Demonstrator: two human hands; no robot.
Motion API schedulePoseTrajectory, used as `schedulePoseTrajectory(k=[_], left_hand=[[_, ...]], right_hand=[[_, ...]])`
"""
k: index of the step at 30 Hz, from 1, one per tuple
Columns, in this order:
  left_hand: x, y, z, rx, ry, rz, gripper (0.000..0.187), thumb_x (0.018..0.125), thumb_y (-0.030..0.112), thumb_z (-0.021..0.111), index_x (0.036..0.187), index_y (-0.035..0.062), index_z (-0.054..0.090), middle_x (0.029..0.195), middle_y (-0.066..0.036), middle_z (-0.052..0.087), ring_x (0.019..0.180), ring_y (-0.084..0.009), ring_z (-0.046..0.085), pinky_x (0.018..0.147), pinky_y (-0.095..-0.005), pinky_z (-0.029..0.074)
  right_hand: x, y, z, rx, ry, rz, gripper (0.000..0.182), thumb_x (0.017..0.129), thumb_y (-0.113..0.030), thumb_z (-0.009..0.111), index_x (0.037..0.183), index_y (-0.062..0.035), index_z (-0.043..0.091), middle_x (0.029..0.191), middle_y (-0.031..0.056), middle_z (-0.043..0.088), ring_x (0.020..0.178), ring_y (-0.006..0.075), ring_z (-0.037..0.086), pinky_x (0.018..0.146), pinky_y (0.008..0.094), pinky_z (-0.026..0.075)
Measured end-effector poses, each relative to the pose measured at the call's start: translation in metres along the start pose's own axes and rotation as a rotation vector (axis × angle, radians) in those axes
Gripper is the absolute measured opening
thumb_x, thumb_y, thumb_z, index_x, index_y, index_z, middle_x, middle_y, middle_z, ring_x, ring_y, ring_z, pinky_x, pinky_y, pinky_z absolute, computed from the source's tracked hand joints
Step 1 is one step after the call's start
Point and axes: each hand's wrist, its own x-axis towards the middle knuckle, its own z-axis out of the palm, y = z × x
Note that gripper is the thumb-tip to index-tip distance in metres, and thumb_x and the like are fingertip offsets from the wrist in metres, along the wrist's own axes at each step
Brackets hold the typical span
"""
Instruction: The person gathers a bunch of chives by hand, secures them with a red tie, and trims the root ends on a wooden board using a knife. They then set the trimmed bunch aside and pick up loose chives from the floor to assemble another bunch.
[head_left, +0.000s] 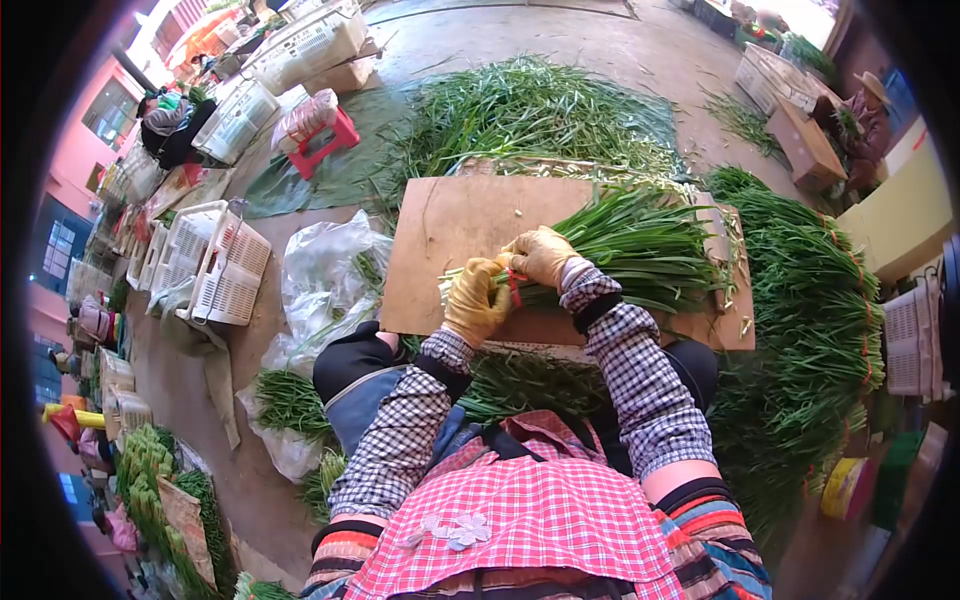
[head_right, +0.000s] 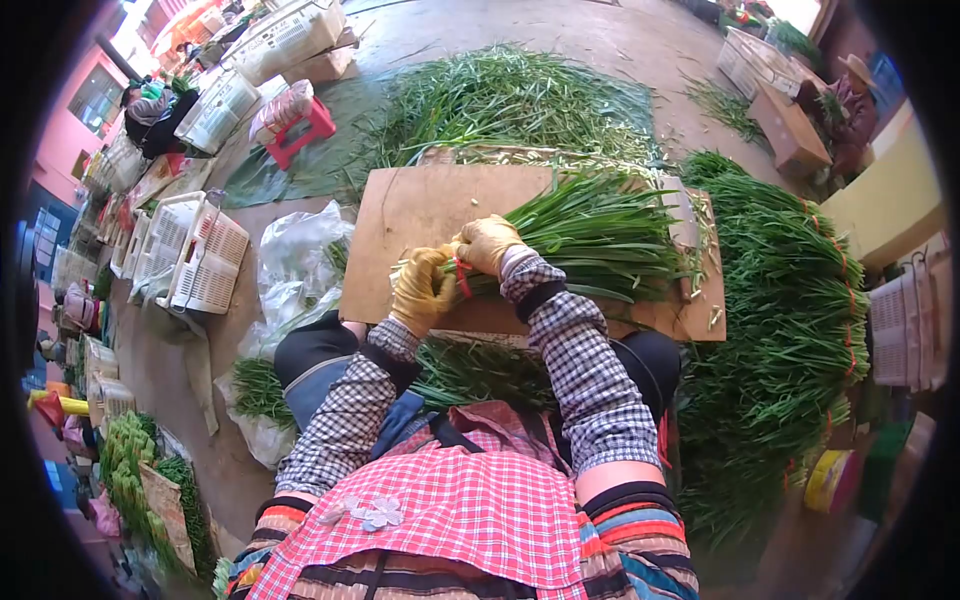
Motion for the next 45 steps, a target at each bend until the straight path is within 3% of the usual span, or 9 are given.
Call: schedulePoseTrajectory(k=[14, 17, 19, 24, 27, 33, 38, 41, 45], left_hand=[[0.020, 0.015, 0.017, 0.293, -0.131, 0.075, 0.017, 0.083, 0.024, 0.060, 0.078, 0.0076, 0.058, 0.071, -0.012, 0.056, 0.067, -0.0327, 0.056, 0.061, -0.0451, 0.043], [0.016, 0.014, 0.020, 0.215, -0.017, -0.023, 0.015, 0.086, 0.018, 0.058, 0.077, 0.0065, 0.058, 0.071, -0.013, 0.055, 0.067, -0.0320, 0.054, 0.063, -0.0436, 0.042], [0.012, 0.005, 0.024, 0.113, 0.122, -0.154, 0.014, 0.086, 0.016, 0.059, 0.077, 0.0056, 0.057, 0.071, -0.012, 0.054, 0.067, -0.0306, 0.053, 0.063, -0.0425, 0.042], [0.012, -0.011, 0.033, -0.015, 0.128, -0.452, 0.016, 0.082, 0.015, 0.067, 0.088, 0.0025, 0.058, 0.081, -0.012, 0.056, 0.076, -0.0270, 0.054, 0.074, -0.0383, 0.044], [0.020, 0.001, 0.028, 0.247, 0.235, -0.211, 0.030, 0.082, 0.021, 0.069, 0.103, 0.0029, 0.057, 0.088, -0.013, 0.059, 0.085, -0.0287, 0.055, 0.080, -0.0391, 0.045], [0.011, -0.021, 0.025, 0.158, -0.074, -0.308, 0.069, 0.076, 0.037, 0.074, 0.132, 0.0073, 0.048, 0.100, -0.015, 0.064, 0.091, -0.0334, 0.057, 0.087, -0.0428, 0.042], [0.018, 0.005, 0.014, 0.284, -0.204, -0.329, 0.072, 0.075, 0.045, 0.073, 0.134, 0.0113, 0.048, 0.102, -0.015, 0.064, 0.093, -0.0307, 0.060, 0.086, -0.0390, 0.045], [0.017, 0.004, 0.014, 0.252, -0.226, -0.348, 0.073, 0.075, 0.044, 0.073, 0.135, 0.0119, 0.046, 0.108, -0.015, 0.063, 0.095, -0.0276, 0.061, 0.084, -0.0364, 0.047], [0.016, 0.002, 0.014, 0.232, -0.215, -0.342, 0.074, 0.076, 0.044, 0.072, 0.136, 0.0112, 0.045, 0.108, -0.013, 0.064, 0.093, -0.0262, 0.061, 0.083, -0.0362, 0.047]], right_hand=[[0.003, 0.004, -0.006, 0.036, -0.039, 0.041, 0.030, 0.083, -0.031, 0.059, 0.098, -0.0070, 0.070, 0.095, 0.0147, 0.068, 0.090, 0.0303, 0.064, 0.083, 0.0358, 0.048], [0.008, 0.015, 0.007, 0.045, 0.044, -0.045, 0.029, 0.082, -0.030, 0.060, 0.100, -0.0091, 0.070, 0.096, 0.0116, 0.069, 0.096, 0.0271, 0.063, 0.090, 0.0356, 0.045], [-0.005, 0.008, 0.012, -0.003, 0.187, -0.099, 0.027, 0.082, -0.027, 0.059, 0.100, -0.0108, 0.070, 0.104, 0.0049, 0.068, 0.105, 0.0211, 0.059, 0.108, 0.0485, 0.025], [-0.042, -0.012, 0.044, -0.253, 0.509, -0.167, 0.031, 0.082, -0.023, 0.051, 0.109, -0.0127, 0.062, 0.122, 0.0028, 0.058, 0.115, 0.0199, 0.052, 0.111, 0.0494, 0.018], [-0.054, -0.011, 0.056, -0.295, 0.691, -0.289, 0.029, 0.083, -0.027, 0.053, 0.104, -0.0108, 0.064, 0.123, 0.0059, 0.056, 0.120, 0.0205, 0.048, 0.111, 0.0468, 0.018], [-0.107, -0.011, -0.011, -0.198, 0.362, -0.336, 0.033, 0.080, -0.030, 0.062, 0.105, -0.0091, 0.064, 0.119, 0.0079, 0.058, 0.103, 0.0271, 0.057, 0.094, 0.0390, 0.041], [-0.165, 0.045, -0.061, 0.378, 0.523, -0.085, 0.028, 0.080, -0.021, 0.067, 0.106, -0.0100, 0.068, 0.100, 0.0102, 0.068, 0.089, 0.0265, 0.065, 0.082, 0.0352, 0.051], [-0.189, 0.104, -0.091, -0.134, 0.758, 0.202, 0.037, 0.081, -0.028, 0.065, 0.115, -0.0133, 0.064, 0.106, 0.0116, 0.067, 0.096, 0.0267, 0.063, 0.087, 0.0368, 0.048], [-0.184, 0.133, -0.105, -0.373, 0.443, 0.727, 0.041, 0.080, -0.036, 0.064, 0.116, -0.0147, 0.063, 0.107, 0.0109, 0.066, 0.101, 0.0283, 0.061, 0.085, 0.0393, 0.048]])
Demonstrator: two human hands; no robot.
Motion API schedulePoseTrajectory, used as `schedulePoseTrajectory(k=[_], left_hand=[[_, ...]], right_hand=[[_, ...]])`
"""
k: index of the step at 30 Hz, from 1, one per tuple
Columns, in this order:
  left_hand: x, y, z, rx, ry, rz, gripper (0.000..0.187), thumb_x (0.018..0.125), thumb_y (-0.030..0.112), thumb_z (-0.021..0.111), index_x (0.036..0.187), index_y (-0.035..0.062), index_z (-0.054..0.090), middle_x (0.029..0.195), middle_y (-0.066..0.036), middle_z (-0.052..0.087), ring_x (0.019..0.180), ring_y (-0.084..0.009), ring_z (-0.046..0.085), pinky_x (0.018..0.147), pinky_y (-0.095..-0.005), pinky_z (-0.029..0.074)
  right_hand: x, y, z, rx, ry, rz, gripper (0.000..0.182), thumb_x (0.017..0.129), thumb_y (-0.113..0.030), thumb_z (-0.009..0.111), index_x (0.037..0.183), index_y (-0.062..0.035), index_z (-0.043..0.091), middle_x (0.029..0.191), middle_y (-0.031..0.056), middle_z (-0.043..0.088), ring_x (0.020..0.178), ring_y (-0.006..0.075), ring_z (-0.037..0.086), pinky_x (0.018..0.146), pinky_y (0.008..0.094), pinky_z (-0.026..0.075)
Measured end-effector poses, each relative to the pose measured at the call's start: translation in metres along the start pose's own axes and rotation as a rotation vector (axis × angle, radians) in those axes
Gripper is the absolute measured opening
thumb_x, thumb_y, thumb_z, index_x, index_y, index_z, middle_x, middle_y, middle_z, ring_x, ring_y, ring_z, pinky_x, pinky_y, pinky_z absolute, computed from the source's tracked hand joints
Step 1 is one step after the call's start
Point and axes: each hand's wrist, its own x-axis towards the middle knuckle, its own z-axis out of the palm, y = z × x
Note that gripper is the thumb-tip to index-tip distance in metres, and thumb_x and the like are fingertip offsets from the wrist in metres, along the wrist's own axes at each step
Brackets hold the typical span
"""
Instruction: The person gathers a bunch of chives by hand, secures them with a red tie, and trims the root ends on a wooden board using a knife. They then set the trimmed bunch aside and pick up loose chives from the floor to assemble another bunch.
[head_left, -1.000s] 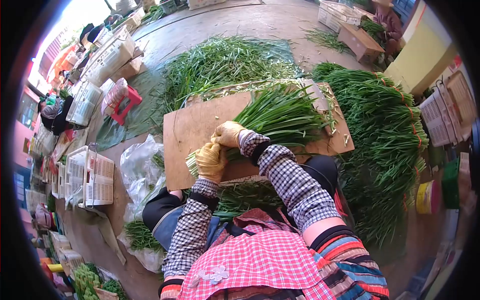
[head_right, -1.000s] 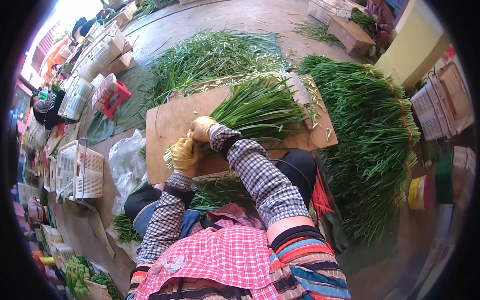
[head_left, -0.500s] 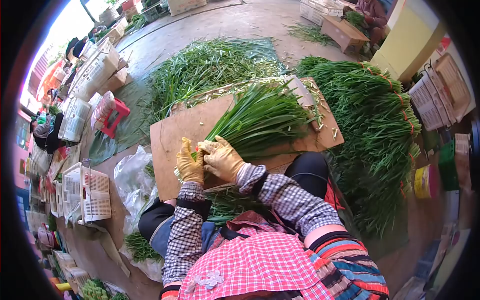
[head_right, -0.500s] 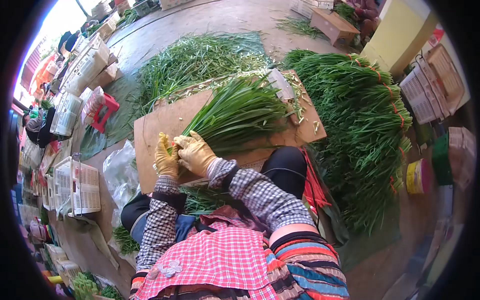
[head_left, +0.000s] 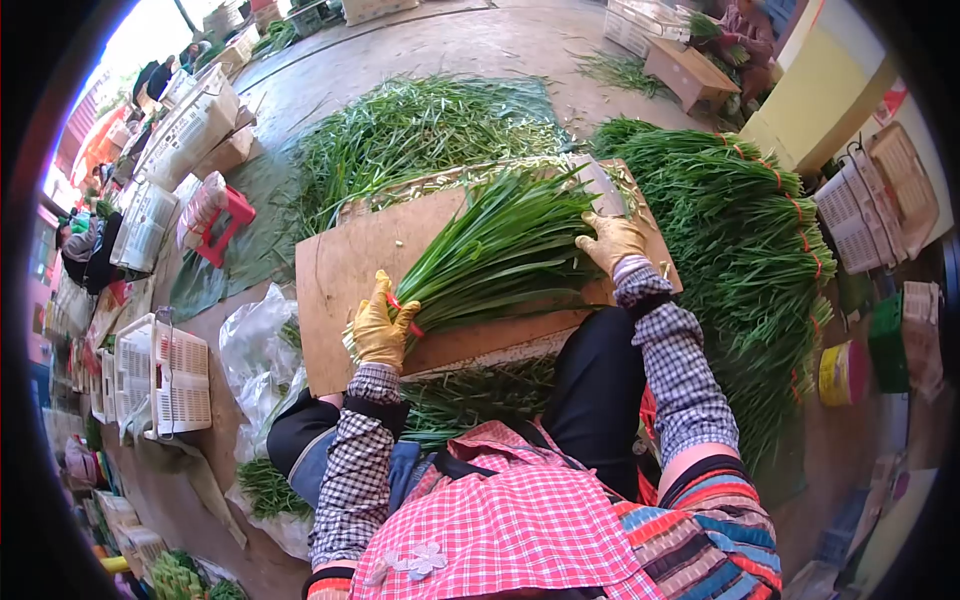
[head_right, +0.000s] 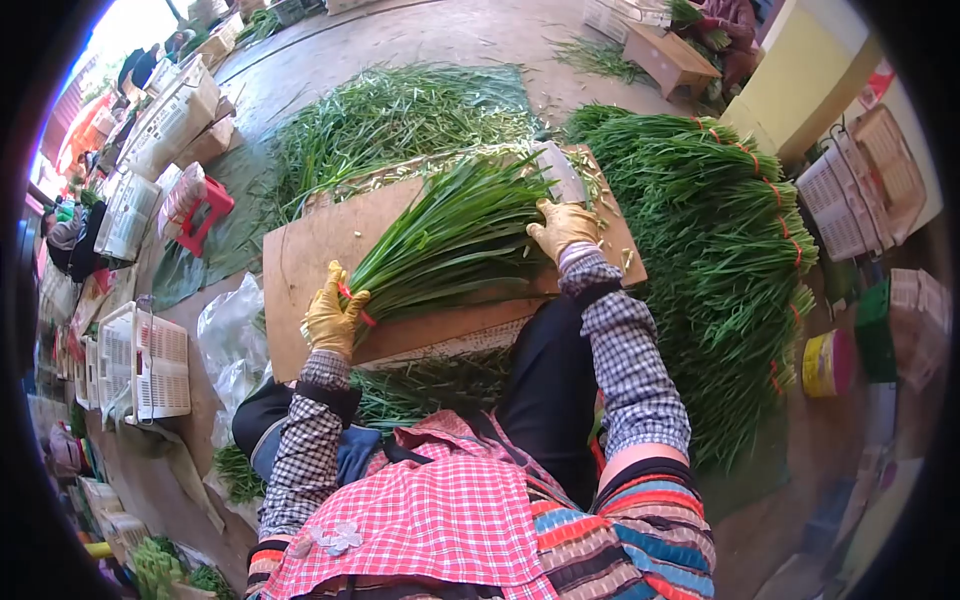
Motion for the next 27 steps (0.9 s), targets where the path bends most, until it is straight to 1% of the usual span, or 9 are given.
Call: schedulePoseTrajectory(k=[3, 7, 10, 13, 16, 19, 21, 23, 27], left_hand=[[-0.001, -0.001, 0.001, 0.039, 0.042, 0.051, 0.079, 0.073, 0.048, 0.073, 0.137, 0.0106, 0.044, 0.095, -0.015, 0.064, 0.084, -0.0336, 0.058, 0.078, -0.0421, 0.044], [0.003, 0.001, -0.002, 0.162, 0.004, 0.106, 0.080, 0.077, 0.049, 0.068, 0.140, 0.0086, 0.039, 0.090, -0.015, 0.063, 0.081, -0.0329, 0.057, 0.076, -0.0423, 0.043], [0.006, 0.033, -0.020, 0.349, -0.162, 0.000, 0.075, 0.082, 0.044, 0.064, 0.142, 0.0092, 0.035, 0.096, -0.012, 0.064, 0.087, -0.0323, 0.059, 0.081, -0.0427, 0.044], [0.008, 0.018, -0.008, 0.384, -0.160, 0.092, 0.079, 0.085, 0.044, 0.058, 0.143, 0.0008, 0.026, 0.093, -0.014, 0.062, 0.085, -0.0333, 0.057, 0.078, -0.0431, 0.043], [0.007, 0.015, -0.011, 0.341, -0.150, 0.141, 0.082, 0.084, 0.045, 0.060, 0.141, -0.0029, 0.027, 0.096, -0.015, 0.061, 0.086, -0.0340, 0.056, 0.079, -0.0433, 0.042], [0.006, 0.017, -0.013, 0.338, -0.159, 0.149, 0.082, 0.082, 0.044, 0.061, 0.141, -0.0025, 0.029, 0.096, -0.016, 0.061, 0.087, -0.0347, 0.056, 0.080, -0.0437, 0.042], [0.006, 0.020, -0.015, 0.349, -0.166, 0.135, 0.082, 0.082, 0.044, 0.062, 0.140, -0.0023, 0.030, 0.097, -0.016, 0.061, 0.088, -0.0353, 0.057, 0.080, -0.0441, 0.042], [0.006, 0.018, -0.014, 0.343, -0.169, 0.130, 0.081, 0.081, 0.043, 0.063, 0.140, -0.0022, 0.031, 0.097, -0.017, 0.062, 0.088, -0.0352, 0.057, 0.080, -0.0445, 0.042], [0.007, 0.020, -0.014, 0.346, -0.184, 0.116, 0.078, 0.080, 0.039, 0.064, 0.138, -0.0021, 0.033, 0.097, -0.017, 0.063, 0.088, -0.0347, 0.058, 0.079, -0.0445, 0.043]], right_hand=[[0.014, 0.003, 0.015, 0.010, -0.059, -0.074, 0.031, 0.081, -0.033, 0.062, 0.104, -0.0125, 0.067, 0.095, 0.0140, 0.067, 0.092, 0.0307, 0.062, 0.080, 0.0415, 0.048], [0.010, 0.003, 0.019, 0.076, 0.233, -0.347, 0.023, 0.080, -0.031, 0.059, 0.082, -0.0106, 0.070, 0.077, 0.0131, 0.064, 0.077, 0.0322, 0.061, 0.072, 0.0445, 0.046], [-0.018, -0.014, -0.022, 0.132, 0.358, -0.354, 0.017, 0.083, -0.021, 0.060, 0.081, -0.0058, 0.068, 0.079, 0.0114, 0.066, 0.080, 0.0296, 0.062, 0.074, 0.0413, 0.047], [-0.049, -0.046, -0.058, 0.796, 0.269, -0.377, 0.020, 0.088, -0.014, 0.056, 0.078, -0.0004, 0.067, 0.092, 0.0127, 0.068, 0.089, 0.0255, 0.064, 0.080, 0.0371, 0.049], [-0.064, -0.074, -0.058, 1.484, 0.051, -0.584, 0.023, 0.094, -0.012, 0.050, 0.084, 0.0035, 0.064, 0.106, 0.0179, 0.065, 0.100, 0.0240, 0.062, 0.091, 0.0342, 0.047], [-0.083, -0.097, -0.046, 1.914, -0.121, -0.571, 0.026, 0.095, -0.020, 0.051, 0.093, 0.0044, 0.061, 0.111, 0.0239, 0.061, 0.102, 0.0282, 0.060, 0.102, 0.0415, 0.038], [-0.085, -0.094, -0.037, 2.158, -0.405, -0.612, 0.029, 0.095, -0.024, 0.051, 0.097, 0.0035, 0.059, 0.106, 0.0239, 0.062, 0.101, 0.0308, 0.061, 0.107, 0.0460, 0.030], [-0.092, -0.096, -0.029, 2.181, -0.354, -0.766, 0.034, 0.094, -0.032, 0.052, 0.096, 0.0013, 0.059, 0.097, 0.0208, 0.064, 0.095, 0.0341, 0.062, 0.110, 0.0524, 0.020], [-0.105, -0.084, -0.034, 1.933, -0.463, -0.900, 0.030, 0.093, -0.030, 0.054, 0.088, -0.0011, 0.060, 0.080, 0.0120, 0.064, 0.078, 0.0255, 0.065, 0.096, 0.0446, 0.042]])
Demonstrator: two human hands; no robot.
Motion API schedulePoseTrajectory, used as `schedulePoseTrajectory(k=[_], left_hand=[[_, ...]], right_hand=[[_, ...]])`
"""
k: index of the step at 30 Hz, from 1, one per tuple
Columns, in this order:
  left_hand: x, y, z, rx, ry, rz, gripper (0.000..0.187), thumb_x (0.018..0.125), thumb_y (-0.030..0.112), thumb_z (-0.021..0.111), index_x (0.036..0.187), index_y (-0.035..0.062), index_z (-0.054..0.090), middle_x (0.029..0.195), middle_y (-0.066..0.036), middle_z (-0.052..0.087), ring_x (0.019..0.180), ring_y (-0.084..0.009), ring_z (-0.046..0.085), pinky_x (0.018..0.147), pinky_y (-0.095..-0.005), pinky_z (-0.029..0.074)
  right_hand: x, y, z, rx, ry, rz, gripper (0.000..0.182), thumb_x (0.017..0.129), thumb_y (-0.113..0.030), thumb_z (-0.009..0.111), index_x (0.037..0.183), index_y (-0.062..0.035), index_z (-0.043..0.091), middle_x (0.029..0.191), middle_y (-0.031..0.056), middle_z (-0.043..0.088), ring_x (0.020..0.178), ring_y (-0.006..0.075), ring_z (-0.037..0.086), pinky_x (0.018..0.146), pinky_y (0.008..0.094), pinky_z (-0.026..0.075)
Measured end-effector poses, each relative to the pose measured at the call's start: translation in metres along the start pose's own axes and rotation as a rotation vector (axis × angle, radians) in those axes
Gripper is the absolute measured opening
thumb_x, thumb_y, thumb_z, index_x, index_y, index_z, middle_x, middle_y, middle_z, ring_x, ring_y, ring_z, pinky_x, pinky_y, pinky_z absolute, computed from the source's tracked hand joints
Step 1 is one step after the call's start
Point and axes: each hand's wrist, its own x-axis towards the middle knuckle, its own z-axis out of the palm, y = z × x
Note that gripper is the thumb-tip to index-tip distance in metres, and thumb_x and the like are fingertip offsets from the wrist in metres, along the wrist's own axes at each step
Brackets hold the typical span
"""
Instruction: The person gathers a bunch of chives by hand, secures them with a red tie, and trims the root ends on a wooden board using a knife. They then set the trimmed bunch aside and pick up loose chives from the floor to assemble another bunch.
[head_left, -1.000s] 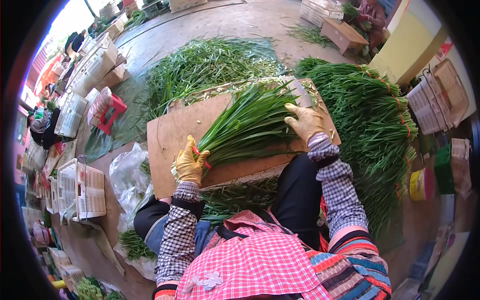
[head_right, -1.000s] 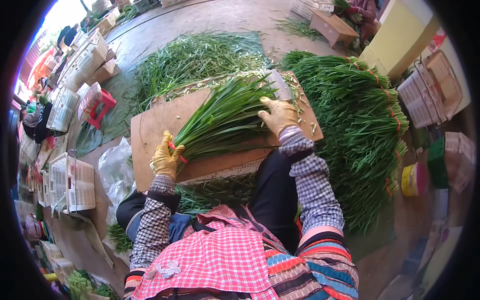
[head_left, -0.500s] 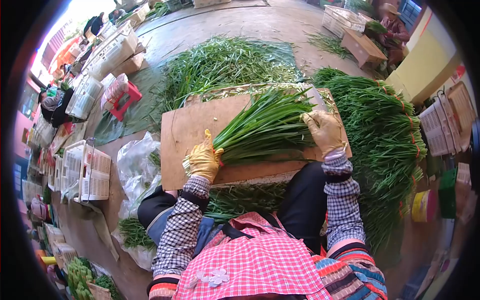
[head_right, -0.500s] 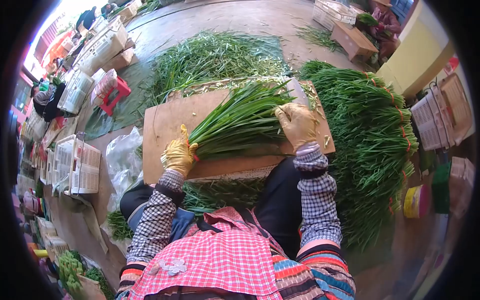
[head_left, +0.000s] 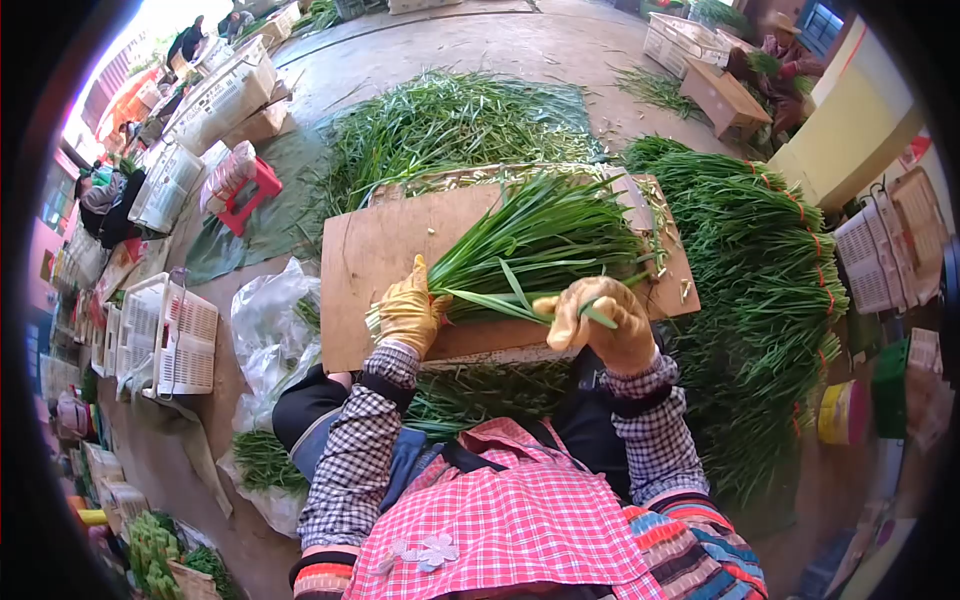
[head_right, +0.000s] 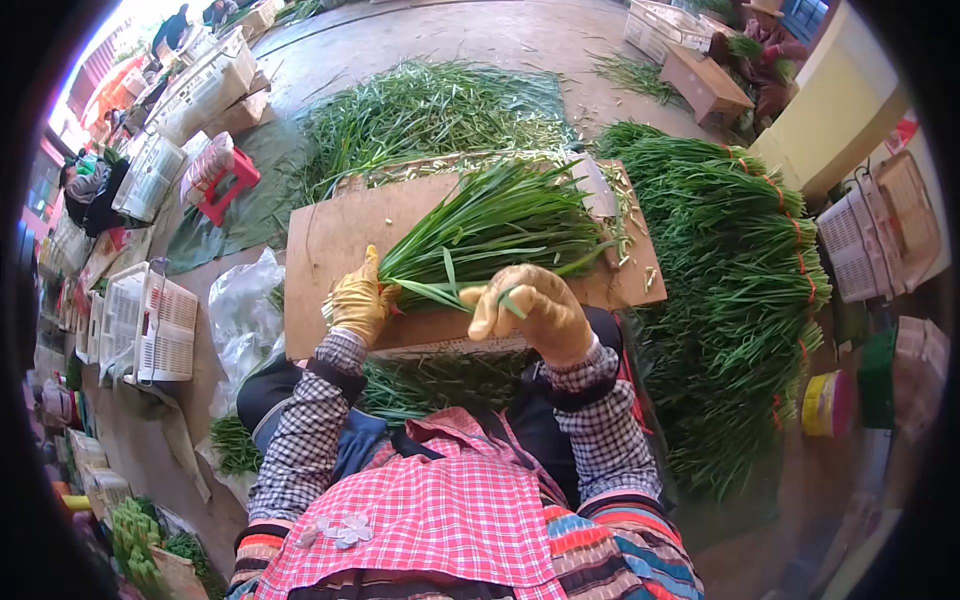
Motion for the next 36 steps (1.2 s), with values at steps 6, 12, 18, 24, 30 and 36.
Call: schedulePoseTrajectory(k=[6, 12, 18, 24, 30, 36], left_hand=[[0.002, 0.000, 0.001, 0.022, 0.000, 0.007, 0.071, 0.081, 0.034, 0.063, 0.136, -0.0020, 0.038, 0.098, -0.018, 0.063, 0.090, -0.0344, 0.059, 0.079, -0.0434, 0.045], [0.002, 0.006, -0.007, 0.057, -0.030, -0.027, 0.070, 0.081, 0.037, 0.062, 0.134, -0.0012, 0.039, 0.100, -0.017, 0.064, 0.093, -0.0334, 0.060, 0.081, -0.0433, 0.045], [0.001, 0.005, -0.007, 0.041, -0.044, -0.037, 0.073, 0.082, 0.040, 0.063, 0.136, -0.0015, 0.037, 0.101, -0.017, 0.063, 0.095, -0.0328, 0.059, 0.085, -0.0414, 0.044], [0.001, 0.006, -0.010, 0.007, -0.060, -0.048, 0.073, 0.081, 0.037, 0.066, 0.135, -0.0040, 0.037, 0.102, -0.017, 0.062, 0.096, -0.0330, 0.058, 0.086, -0.0412, 0.043], [-0.001, 0.004, -0.004, 0.024, -0.024, -0.015, 0.072, 0.083, 0.039, 0.062, 0.135, -0.0043, 0.037, 0.101, -0.017, 0.062, 0.096, -0.0322, 0.057, 0.087, -0.0412, 0.043], [-0.002, 0.003, -0.003, 0.031, -0.001, 0.006, 0.072, 0.082, 0.040, 0.062, 0.134, -0.0040, 0.038, 0.100, -0.017, 0.062, 0.096, -0.0312, 0.057, 0.087, -0.0412, 0.042]], right_hand=[[-0.023, -0.028, 0.029, -0.184, 0.266, 0.152, 0.034, 0.096, -0.025, 0.049, 0.077, 0.0015, 0.061, 0.095, 0.0216, 0.065, 0.087, 0.0280, 0.065, 0.088, 0.0410, 0.048], [-0.032, -0.034, 0.037, -0.258, 0.160, -0.124, 0.026, 0.095, -0.023, 0.050, 0.102, -0.0042, 0.065, 0.110, 0.0240, 0.063, 0.113, 0.0388, 0.056, 0.105, 0.0508, 0.032], [-0.022, 0.000, 0.028, -0.529, 0.364, 0.019, 0.018, 0.094, -0.026, 0.055, 0.092, -0.0077, 0.055, 0.088, 0.0120, 0.065, 0.073, 0.0173, 0.056, 0.077, 0.0310, 0.044], [-0.004, 0.025, 0.010, -0.783, 0.560, 0.390, 0.020, 0.086, -0.013, 0.066, 0.098, 0.0005, 0.057, 0.090, 0.0068, 0.064, 0.052, 0.0065, 0.050, 0.050, 0.0205, 0.044], [0.015, 0.033, 0.006, -1.457, 0.158, 0.643, 0.033, 0.084, -0.035, 0.063, 0.108, -0.0115, 0.066, 0.084, 0.0102, 0.067, 0.072, 0.0235, 0.064, 0.067, 0.0343, 0.050], [0.042, 0.052, -0.004, -1.585, -0.125, 0.762, 0.039, 0.083, -0.048, 0.058, 0.089, -0.0122, 0.072, 0.079, 0.0095, 0.068, 0.081, 0.0264, 0.065, 0.074, 0.0394, 0.049]])
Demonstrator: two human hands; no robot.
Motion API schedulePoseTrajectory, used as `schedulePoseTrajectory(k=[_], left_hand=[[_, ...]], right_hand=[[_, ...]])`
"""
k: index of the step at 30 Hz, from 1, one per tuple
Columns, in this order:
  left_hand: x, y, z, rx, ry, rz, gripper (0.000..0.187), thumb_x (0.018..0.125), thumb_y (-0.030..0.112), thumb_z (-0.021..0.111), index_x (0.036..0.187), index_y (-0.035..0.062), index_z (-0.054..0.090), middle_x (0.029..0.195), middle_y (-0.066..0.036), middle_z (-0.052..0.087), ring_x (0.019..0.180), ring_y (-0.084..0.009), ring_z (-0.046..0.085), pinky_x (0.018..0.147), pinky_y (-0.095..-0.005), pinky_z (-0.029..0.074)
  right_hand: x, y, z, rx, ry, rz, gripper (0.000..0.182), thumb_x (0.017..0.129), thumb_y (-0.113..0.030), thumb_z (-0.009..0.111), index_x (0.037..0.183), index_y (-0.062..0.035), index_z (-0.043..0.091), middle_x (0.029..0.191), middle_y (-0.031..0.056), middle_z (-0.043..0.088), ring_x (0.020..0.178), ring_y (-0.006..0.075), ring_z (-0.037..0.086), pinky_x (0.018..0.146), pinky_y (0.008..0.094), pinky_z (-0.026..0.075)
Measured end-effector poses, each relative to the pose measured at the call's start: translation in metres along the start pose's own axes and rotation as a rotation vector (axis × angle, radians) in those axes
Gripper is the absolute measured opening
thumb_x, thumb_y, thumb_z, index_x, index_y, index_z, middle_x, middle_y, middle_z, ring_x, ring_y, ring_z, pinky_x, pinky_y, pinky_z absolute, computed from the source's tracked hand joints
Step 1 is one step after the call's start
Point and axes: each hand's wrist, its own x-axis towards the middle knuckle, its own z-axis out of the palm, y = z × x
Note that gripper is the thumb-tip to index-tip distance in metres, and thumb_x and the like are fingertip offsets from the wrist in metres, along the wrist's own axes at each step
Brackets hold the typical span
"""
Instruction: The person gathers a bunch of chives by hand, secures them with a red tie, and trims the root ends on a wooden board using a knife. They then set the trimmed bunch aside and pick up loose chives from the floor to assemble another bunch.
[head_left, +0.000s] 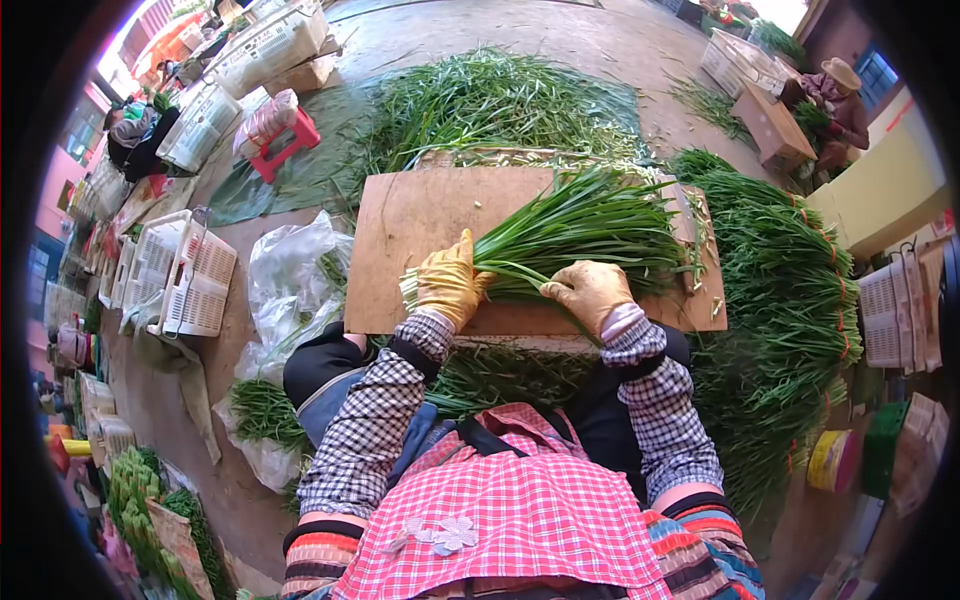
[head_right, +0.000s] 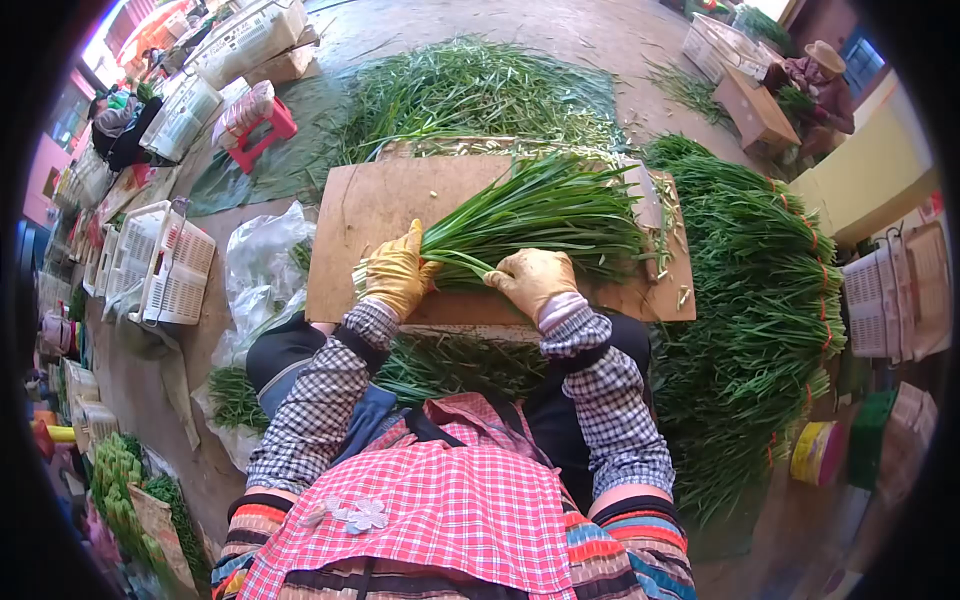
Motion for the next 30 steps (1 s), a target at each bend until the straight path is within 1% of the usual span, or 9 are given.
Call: schedulePoseTrajectory(k=[5, 9, 14, 17, 21, 22, 25, 27, 30], left_hand=[[-0.002, -0.001, 0.002, 0.001, 0.058, 0.017, 0.072, 0.080, 0.038, 0.065, 0.134, -0.0018, 0.040, 0.100, -0.017, 0.062, 0.093, -0.0323, 0.058, 0.083, -0.0428, 0.043], [-0.001, -0.001, 0.007, -0.015, 0.078, 0.031, 0.071, 0.078, 0.038, 0.066, 0.132, -0.0008, 0.042, 0.101, -0.016, 0.062, 0.091, -0.0337, 0.058, 0.080, -0.0465, 0.043], [-0.001, 0.001, 0.002, 0.041, 0.007, -0.001, 0.075, 0.079, 0.044, 0.064, 0.134, -0.0016, 0.039, 0.103, -0.018, 0.061, 0.094, -0.0331, 0.057, 0.085, -0.0439, 0.043], [-0.001, -0.001, 0.004, 0.029, 0.028, 0.018, 0.072, 0.081, 0.043, 0.062, 0.134, -0.0007, 0.039, 0.102, -0.018, 0.062, 0.093, -0.0341, 0.058, 0.082, -0.0450, 0.043], [-0.002, 0.001, 0.002, 0.019, 0.050, 0.018, 0.072, 0.081, 0.044, 0.062, 0.133, -0.0010, 0.040, 0.102, -0.018, 0.062, 0.093, -0.0347, 0.058, 0.083, -0.0442, 0.044], [-0.002, -0.001, 0.005, 0.022, 0.057, 0.025, 0.071, 0.081, 0.042, 0.063, 0.133, -0.0010, 0.041, 0.102, -0.018, 0.062, 0.092, -0.0347, 0.058, 0.083, -0.0444, 0.043], [-0.001, -0.003, 0.007, 0.010, 0.054, 0.035, 0.072, 0.080, 0.041, 0.064, 0.133, -0.0008, 0.041, 0.103, -0.017, 0.062, 0.093, -0.0346, 0.058, 0.083, -0.0450, 0.043], [-0.001, -0.004, 0.009, 0.015, 0.080, 0.038, 0.071, 0.080, 0.040, 0.064, 0.133, -0.0006, 0.041, 0.104, -0.017, 0.061, 0.093, -0.0346, 0.057, 0.083, -0.0454, 0.043], [-0.002, -0.003, 0.010, -0.003, 0.056, 0.030, 0.069, 0.081, 0.038, 0.063, 0.134, -0.0004, 0.040, 0.106, -0.017, 0.061, 0.094, -0.0351, 0.057, 0.084, -0.0456, 0.042]], right_hand=[[0.031, -0.002, 0.017, 0.068, -0.055, -0.087, 0.032, 0.081, -0.041, 0.060, 0.089, -0.0129, 0.072, 0.083, 0.0088, 0.068, 0.083, 0.0271, 0.065, 0.075, 0.0390, 0.049], [0.041, 0.007, 0.037, 0.348, 0.084, -0.058, 0.032, 0.082, -0.039, 0.059, 0.090, -0.0116, 0.071, 0.084, 0.0115, 0.068, 0.084, 0.0292, 0.064, 0.076, 0.0399, 0.049], [0.045, 0.019, 0.045, 0.974, -0.202, 0.029, 0.024, 0.092, -0.022, 0.056, 0.084, -0.0015, 0.067, 0.072, 0.0043, 0.067, 0.067, 0.0109, 0.059, 0.071, 0.0266, 0.046], [0.047, 0.025, 0.045, 1.068, -0.281, 0.058, 0.020, 0.093, -0.018, 0.056, 0.091, -0.0005, 0.066, 0.081, 0.0051, 0.067, 0.068, 0.0093, 0.060, 0.068, 0.0239, 0.046], [0.044, 0.016, 0.034, 0.948, -0.385, 0.074, 0.019, 0.088, -0.018, 0.063, 0.092, 0.0000, 0.066, 0.081, 0.0030, 0.067, 0.069, 0.0082, 0.060, 0.070, 0.0243, 0.045], [0.047, 0.017, 0.037, 0.859, -0.404, 0.086, 0.019, 0.085, -0.020, 0.066, 0.089, -0.0019, 0.067, 0.076, 0.0011, 0.067, 0.069, 0.0085, 0.060, 0.069, 0.0247, 0.046], [0.048, 0.010, 0.036, 0.576, -0.304, 0.074, 0.025, 0.081, -0.026, 0.066, 0.092, -0.0037, 0.068, 0.075, 0.0043, 0.068, 0.070, 0.0144, 0.062, 0.069, 0.0298, 0.047], [0.046, 0.007, 0.044, 0.405, -0.178, 0.019, 0.030, 0.077, -0.033, 0.066, 0.088, -0.0049, 0.068, 0.078, 0.0103, 0.068, 0.076, 0.0240, 0.065, 0.071, 0.0359, 0.050], [0.039, -0.006, 0.053, 0.203, 0.103, -0.006, 0.029, 0.077, -0.033, 0.061, 0.085, -0.0059, 0.068, 0.083, 0.0137, 0.067, 0.082, 0.0307, 0.064, 0.076, 0.0400, 0.050]])
